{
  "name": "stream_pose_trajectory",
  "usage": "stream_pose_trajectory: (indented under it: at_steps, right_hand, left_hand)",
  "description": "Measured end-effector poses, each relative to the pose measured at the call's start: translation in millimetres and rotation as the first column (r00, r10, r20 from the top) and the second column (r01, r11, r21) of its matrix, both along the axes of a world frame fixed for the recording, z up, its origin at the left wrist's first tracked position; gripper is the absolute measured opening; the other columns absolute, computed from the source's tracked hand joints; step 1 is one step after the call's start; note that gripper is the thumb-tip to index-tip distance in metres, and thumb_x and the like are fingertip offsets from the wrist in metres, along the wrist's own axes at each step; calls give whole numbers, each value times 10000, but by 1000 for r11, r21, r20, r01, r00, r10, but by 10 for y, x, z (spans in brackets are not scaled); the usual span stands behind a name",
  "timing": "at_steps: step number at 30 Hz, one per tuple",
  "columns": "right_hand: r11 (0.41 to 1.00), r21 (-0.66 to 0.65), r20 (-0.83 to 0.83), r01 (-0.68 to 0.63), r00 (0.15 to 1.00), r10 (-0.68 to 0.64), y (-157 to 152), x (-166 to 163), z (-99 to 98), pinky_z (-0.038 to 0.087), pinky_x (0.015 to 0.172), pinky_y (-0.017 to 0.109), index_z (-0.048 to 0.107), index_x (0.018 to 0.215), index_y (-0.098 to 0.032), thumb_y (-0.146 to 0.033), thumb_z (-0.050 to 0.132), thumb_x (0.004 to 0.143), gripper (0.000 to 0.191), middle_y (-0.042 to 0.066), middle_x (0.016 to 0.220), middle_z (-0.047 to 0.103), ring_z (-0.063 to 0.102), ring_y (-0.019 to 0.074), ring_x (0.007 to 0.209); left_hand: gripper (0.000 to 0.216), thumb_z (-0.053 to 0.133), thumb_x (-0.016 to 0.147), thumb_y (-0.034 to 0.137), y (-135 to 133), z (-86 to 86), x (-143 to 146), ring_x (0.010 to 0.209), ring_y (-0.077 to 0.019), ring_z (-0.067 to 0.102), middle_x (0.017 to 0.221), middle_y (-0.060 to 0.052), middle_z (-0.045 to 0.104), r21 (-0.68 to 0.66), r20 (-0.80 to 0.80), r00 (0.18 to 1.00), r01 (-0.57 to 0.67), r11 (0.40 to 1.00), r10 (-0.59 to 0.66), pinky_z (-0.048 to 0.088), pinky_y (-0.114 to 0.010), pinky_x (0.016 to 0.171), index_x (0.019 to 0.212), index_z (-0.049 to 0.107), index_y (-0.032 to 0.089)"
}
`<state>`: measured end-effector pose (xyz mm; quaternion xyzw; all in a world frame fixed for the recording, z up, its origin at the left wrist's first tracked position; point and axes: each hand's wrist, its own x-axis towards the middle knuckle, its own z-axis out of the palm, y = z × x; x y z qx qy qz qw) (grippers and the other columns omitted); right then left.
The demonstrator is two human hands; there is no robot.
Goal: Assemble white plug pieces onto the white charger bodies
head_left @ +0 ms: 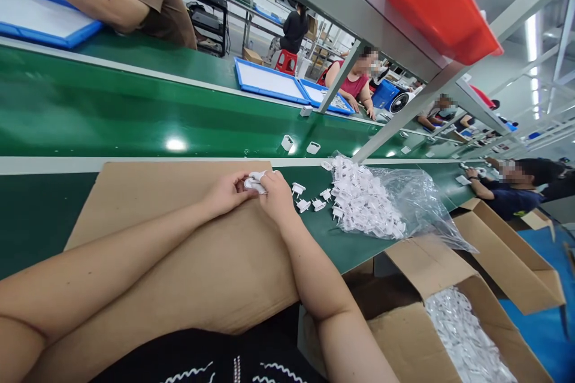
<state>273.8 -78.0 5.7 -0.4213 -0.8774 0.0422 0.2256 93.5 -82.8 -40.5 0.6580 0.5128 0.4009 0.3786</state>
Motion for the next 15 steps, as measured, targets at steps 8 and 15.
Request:
stream_pose_trajectory:
  at_steps: [8,15]
  right_hand:
    - [999,-4,62,37,997,-37,-13,-35,36,403,801,344,680,1199,-178,13,543,853,418,94,1031,652,490,255,938]
    - [996,-40,65,76,995,-73,-10,-87,59,425,797,353,685,1107,-207,-5,533,840,368,82,1015,670,523,261,934]
  left_hand:
    - [556,739,777,567,17,-24,-4,675,-171,531,804,-12,640,-8,10,1000,-7,1000,7,424,-285,628,1200,673,212]
    - [387,628,838,544,-44,22,1,703,-201,565,796,-35,663,38,-124,992,1,999,4,419,-306,643,988,704,196]
